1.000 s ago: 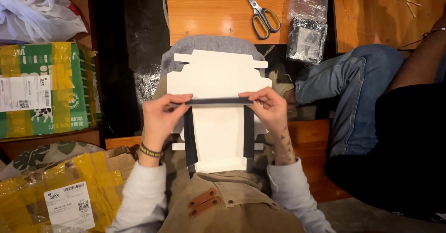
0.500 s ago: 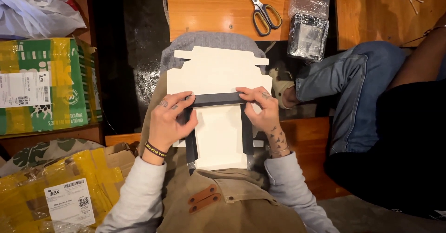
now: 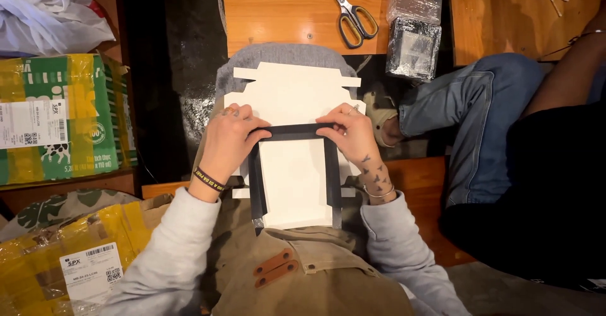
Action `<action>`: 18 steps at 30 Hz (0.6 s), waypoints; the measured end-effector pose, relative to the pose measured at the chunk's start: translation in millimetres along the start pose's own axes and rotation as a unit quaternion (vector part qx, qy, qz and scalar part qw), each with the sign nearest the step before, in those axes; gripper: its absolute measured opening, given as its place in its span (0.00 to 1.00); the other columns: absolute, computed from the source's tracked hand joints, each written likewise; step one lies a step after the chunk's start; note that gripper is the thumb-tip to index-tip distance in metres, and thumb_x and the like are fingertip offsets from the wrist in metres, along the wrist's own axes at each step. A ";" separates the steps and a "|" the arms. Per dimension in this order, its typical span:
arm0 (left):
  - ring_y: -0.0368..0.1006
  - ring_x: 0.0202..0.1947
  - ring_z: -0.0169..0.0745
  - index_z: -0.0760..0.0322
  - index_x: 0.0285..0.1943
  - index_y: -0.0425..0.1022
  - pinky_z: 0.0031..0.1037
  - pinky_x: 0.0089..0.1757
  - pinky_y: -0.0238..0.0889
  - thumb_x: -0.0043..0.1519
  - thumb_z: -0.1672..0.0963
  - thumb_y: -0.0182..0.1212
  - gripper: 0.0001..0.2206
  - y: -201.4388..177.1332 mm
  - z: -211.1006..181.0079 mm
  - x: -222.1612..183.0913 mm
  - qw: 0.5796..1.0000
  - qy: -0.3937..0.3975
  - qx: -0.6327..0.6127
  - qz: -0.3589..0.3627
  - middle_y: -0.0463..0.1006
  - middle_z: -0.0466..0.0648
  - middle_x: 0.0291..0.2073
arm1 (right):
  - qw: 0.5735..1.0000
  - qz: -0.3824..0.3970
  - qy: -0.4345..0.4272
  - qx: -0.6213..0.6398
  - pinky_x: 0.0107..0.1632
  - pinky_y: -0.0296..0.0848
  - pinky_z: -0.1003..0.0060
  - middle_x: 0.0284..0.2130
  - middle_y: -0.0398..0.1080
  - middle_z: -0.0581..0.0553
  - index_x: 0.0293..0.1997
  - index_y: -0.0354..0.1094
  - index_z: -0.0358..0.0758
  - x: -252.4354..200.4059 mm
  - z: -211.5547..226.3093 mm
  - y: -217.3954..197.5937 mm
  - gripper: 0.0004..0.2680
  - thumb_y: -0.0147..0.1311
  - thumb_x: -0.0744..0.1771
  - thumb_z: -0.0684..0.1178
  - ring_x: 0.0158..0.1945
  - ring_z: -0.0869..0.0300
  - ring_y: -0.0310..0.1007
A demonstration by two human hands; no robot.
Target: Assembling white cardboard outer boxes and inserting black product boxes into them.
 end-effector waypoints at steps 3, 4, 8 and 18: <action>0.68 0.33 0.40 0.56 0.36 0.76 0.31 0.39 0.65 0.57 0.54 0.67 0.05 24.6 2.1 -6.8 0.993 0.063 0.093 -0.034 0.65 0.40 0.25 | 0.996 -0.018 -0.051 -0.072 0.34 0.72 0.72 0.32 0.71 0.46 0.39 0.76 0.41 -2.7 -7.1 5.0 0.06 0.63 0.62 0.44 0.30 0.62 0.68; 0.68 0.33 0.40 0.56 0.36 0.76 0.31 0.39 0.65 0.57 0.54 0.67 0.05 26.1 2.1 -7.1 0.993 0.066 0.093 -0.035 0.65 0.40 0.25 | 0.996 -0.021 -0.052 -0.073 0.34 0.72 0.72 0.32 0.71 0.46 0.39 0.76 0.41 -2.6 -6.0 6.5 0.06 0.63 0.62 0.44 0.30 0.62 0.68; 0.68 0.34 0.42 0.53 0.37 0.70 0.32 0.38 0.63 0.58 0.53 0.63 0.07 32.9 -1.3 -3.7 0.987 0.073 0.142 -0.001 0.64 0.40 0.27 | 0.965 -0.043 -0.152 -0.211 0.41 0.74 0.66 0.29 0.65 0.49 0.37 0.70 0.43 -6.4 17.2 12.4 0.02 0.57 0.65 0.46 0.35 0.56 0.72; 0.67 0.30 0.41 0.48 0.33 0.68 0.33 0.29 0.61 0.58 0.48 0.56 0.08 52.9 -29.7 23.8 0.977 0.129 0.168 0.007 0.67 0.39 0.28 | 0.965 -0.091 -0.231 -0.082 0.51 0.69 0.64 0.35 0.69 0.45 0.35 0.70 0.39 1.3 0.8 18.0 0.02 0.53 0.65 0.39 0.42 0.54 0.70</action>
Point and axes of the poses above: each hand's wrist, its own x-axis towards the middle knuckle, its own y-axis out of the palm, z = x × y, the point moved 9 cm from there along x, towards the middle knuckle
